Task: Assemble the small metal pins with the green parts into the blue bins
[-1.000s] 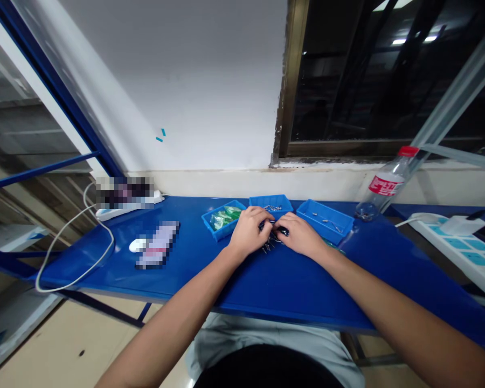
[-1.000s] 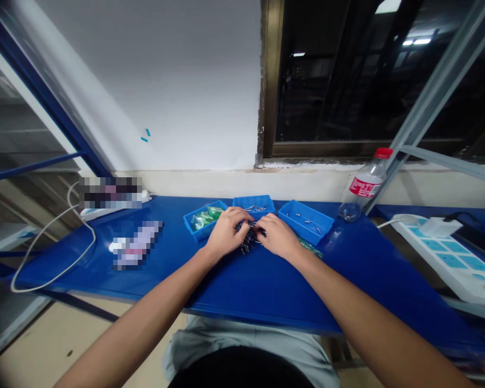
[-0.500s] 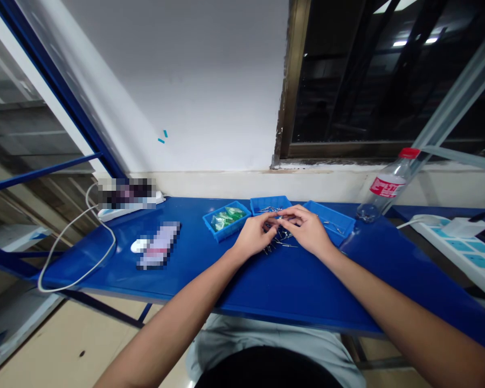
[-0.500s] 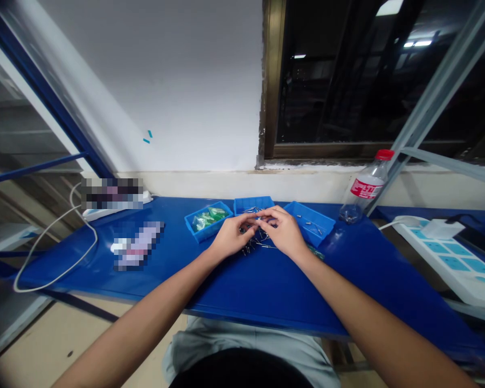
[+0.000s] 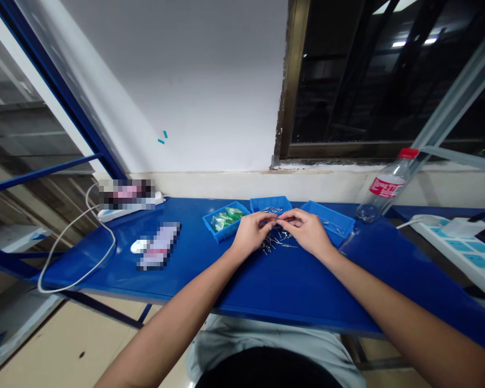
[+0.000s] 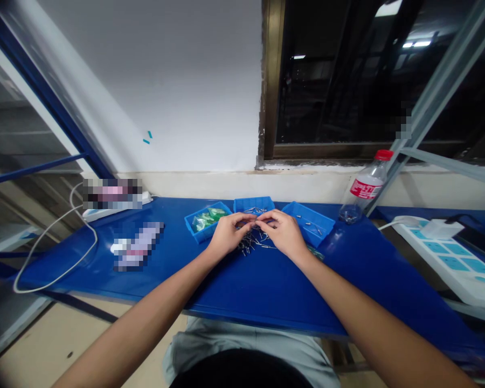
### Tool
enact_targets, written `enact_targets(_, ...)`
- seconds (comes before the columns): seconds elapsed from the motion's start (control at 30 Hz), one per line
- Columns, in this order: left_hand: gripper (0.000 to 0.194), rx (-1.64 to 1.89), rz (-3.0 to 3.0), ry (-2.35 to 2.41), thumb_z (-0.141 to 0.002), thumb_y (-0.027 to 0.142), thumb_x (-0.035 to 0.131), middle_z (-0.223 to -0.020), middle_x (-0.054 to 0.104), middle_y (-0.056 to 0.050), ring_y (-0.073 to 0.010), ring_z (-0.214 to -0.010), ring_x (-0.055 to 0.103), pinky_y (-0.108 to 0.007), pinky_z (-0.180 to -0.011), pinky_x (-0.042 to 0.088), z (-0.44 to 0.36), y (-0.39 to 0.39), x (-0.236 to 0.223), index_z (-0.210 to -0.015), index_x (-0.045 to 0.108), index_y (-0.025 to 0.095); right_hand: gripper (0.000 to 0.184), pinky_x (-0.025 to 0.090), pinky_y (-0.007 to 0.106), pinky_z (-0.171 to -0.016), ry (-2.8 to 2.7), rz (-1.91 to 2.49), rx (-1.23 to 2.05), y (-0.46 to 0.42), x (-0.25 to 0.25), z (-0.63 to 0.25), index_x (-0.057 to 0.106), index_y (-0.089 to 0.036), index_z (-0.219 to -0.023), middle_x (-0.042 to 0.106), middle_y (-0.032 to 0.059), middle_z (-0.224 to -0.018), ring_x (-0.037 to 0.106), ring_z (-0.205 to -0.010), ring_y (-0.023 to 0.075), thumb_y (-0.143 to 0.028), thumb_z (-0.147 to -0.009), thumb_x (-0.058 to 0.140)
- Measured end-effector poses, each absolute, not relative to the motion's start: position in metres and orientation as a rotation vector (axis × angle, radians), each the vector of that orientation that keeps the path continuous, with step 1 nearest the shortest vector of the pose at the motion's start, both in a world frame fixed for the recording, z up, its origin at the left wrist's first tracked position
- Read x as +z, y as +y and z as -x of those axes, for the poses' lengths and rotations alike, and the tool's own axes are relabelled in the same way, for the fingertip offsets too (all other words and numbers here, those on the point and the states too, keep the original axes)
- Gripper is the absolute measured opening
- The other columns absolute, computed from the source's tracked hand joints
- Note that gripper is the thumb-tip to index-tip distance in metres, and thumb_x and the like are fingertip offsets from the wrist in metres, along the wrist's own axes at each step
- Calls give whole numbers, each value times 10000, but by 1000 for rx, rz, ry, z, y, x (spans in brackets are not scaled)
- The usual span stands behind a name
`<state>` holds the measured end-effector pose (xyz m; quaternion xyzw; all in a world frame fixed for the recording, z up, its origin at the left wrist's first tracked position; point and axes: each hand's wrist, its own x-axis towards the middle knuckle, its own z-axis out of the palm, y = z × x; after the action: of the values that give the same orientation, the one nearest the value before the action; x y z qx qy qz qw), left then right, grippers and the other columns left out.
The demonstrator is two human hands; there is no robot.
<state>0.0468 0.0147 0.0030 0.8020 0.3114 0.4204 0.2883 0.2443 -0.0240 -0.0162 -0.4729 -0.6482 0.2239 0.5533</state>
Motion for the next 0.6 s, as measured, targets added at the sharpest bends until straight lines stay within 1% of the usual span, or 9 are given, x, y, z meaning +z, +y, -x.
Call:
enact_targets(0.13, 283, 1087, -1984, 785, -922, 215, 705, -1081, 808, -87, -232, -982, 777, -390, -941, 624, -48, 19, -4, -1202, 740, 193, 199, 631, 416, -814, -1623, 1139, 404, -26, -15, -245, 762, -235, -1018, 777, 77, -988, 738, -821, 238, -390, -898, 726)
enact_targets(0.27, 369, 1070, -1851, 712, -920, 249, 719, -1046, 808, -86, -217, -968, 778, -379, -949, 613, -48, 20, -5, -1278, 677, 171, 166, 602, 395, -763, -1771, 1124, 247, -31, -9, -243, 757, -254, -1043, 738, 72, -969, 694, -788, 230, -281, -918, 650)
enact_targets(0.33, 360, 1071, -1837, 718, -926, 303, 720, -1041, 810, -94, -227, -966, 779, -366, -934, 610, -48, 17, -2, -1255, 689, 159, 177, 591, 385, -740, -1799, 1133, 215, -32, -8, -242, 759, -261, -1033, 721, 71, -957, 675, -768, 224, -251, -918, 625)
enact_targets(0.4, 332, 1044, -1885, 752, -947, 391, 696, -1041, 813, -95, -239, -960, 777, -344, -901, 608, -47, 15, 1, -1179, 737, 157, 161, 585, 373, -720, -1787, 1151, 218, -32, -9, -242, 755, -257, -1004, 713, 67, -941, 667, -748, 216, -247, -918, 620)
enact_targets(0.47, 355, 987, -1970, 787, -965, 467, 661, -1024, 818, -82, -243, -932, 773, -320, -849, 604, -46, 15, 2, -1105, 783, 165, 122, 588, 364, -719, -1759, 1163, 255, -30, -11, -243, 744, -250, -971, 717, 60, -936, 673, -746, 210, -258, -915, 636)
enact_targets(0.53, 381, 929, -2030, 812, -968, 497, 648, -981, 822, -65, -236, -869, 770, -304, -788, 601, -46, 16, 0, -1106, 803, 177, 103, 600, 365, -747, -1745, 1162, 296, -29, -13, -244, 737, -248, -963, 729, 55, -960, 690, -768, 210, -264, -913, 649)
enact_targets(0.6, 367, 921, -2019, 847, -957, 474, 671, -953, 824, -58, -223, -804, 767, -296, -741, 599, -45, 19, -3, -1136, 801, 181, 115, 610, 372, -789, -1756, 1146, 308, -28, -14, -245, 741, -250, -972, 743, 55, -1000, 709, -810, 214, -253, -916, 641)
